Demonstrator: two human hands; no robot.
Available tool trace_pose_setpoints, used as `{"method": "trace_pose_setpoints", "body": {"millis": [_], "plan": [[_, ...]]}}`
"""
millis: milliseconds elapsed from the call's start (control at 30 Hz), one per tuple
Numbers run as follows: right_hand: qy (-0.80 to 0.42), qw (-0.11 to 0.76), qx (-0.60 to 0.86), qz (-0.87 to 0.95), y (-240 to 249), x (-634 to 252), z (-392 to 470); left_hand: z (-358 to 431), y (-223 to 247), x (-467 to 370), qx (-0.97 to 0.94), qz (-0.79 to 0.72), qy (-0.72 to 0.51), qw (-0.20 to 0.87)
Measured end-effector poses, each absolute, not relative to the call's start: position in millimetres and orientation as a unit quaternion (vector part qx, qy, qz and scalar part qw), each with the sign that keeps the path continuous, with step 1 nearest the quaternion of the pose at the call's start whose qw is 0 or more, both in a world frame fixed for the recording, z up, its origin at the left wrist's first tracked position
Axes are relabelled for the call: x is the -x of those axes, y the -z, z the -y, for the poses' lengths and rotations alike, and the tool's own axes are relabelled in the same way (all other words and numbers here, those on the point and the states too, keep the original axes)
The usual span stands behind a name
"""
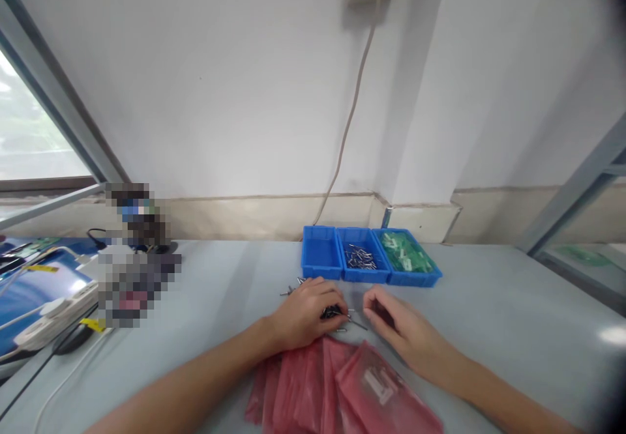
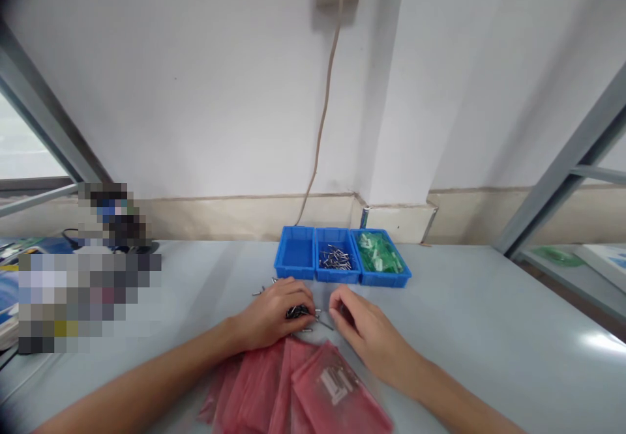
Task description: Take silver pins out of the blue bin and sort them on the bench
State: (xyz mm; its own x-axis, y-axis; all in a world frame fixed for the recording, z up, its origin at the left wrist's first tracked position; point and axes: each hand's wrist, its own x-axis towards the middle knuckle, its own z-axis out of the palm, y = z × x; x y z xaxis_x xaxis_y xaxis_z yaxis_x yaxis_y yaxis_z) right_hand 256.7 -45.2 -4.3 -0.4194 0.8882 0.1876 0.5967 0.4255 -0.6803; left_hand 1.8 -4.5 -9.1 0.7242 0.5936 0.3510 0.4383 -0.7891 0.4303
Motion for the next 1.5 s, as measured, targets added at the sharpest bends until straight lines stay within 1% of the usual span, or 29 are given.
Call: {"method": "trace_pose_setpoints", "body": {"millis": [167,300,500,633,800,1167,1500], "plan": [[-0.282,0.337,0.457,0.773,6,-260,44,5,5,-3,-0.917,-0.272,-0.243,0.163],[-0.27,0.378,0.449,0.763,7,-261,41,5,6,-3,-0.915,-0.271,-0.249,0.165],[-0.24,0.378,0.501,0.741,6,-263,38,5,8,-3,-0.91,-0.287,-0.25,0.166],[-0.23,0.401,0.492,0.738,3,-265,36,4,9,-1,-0.918,-0.271,-0.242,0.158],[-0.193,0.424,0.513,0.721,1,-267,31,3,11,0,-0.924,-0.261,-0.234,0.155],[-0.21,0.439,0.509,0.71,9,-269,27,5,8,0,-0.926,-0.258,-0.226,0.159],[-0.224,0.428,0.511,0.712,5,-266,29,5,7,0,-0.924,-0.265,-0.23,0.153]]}}
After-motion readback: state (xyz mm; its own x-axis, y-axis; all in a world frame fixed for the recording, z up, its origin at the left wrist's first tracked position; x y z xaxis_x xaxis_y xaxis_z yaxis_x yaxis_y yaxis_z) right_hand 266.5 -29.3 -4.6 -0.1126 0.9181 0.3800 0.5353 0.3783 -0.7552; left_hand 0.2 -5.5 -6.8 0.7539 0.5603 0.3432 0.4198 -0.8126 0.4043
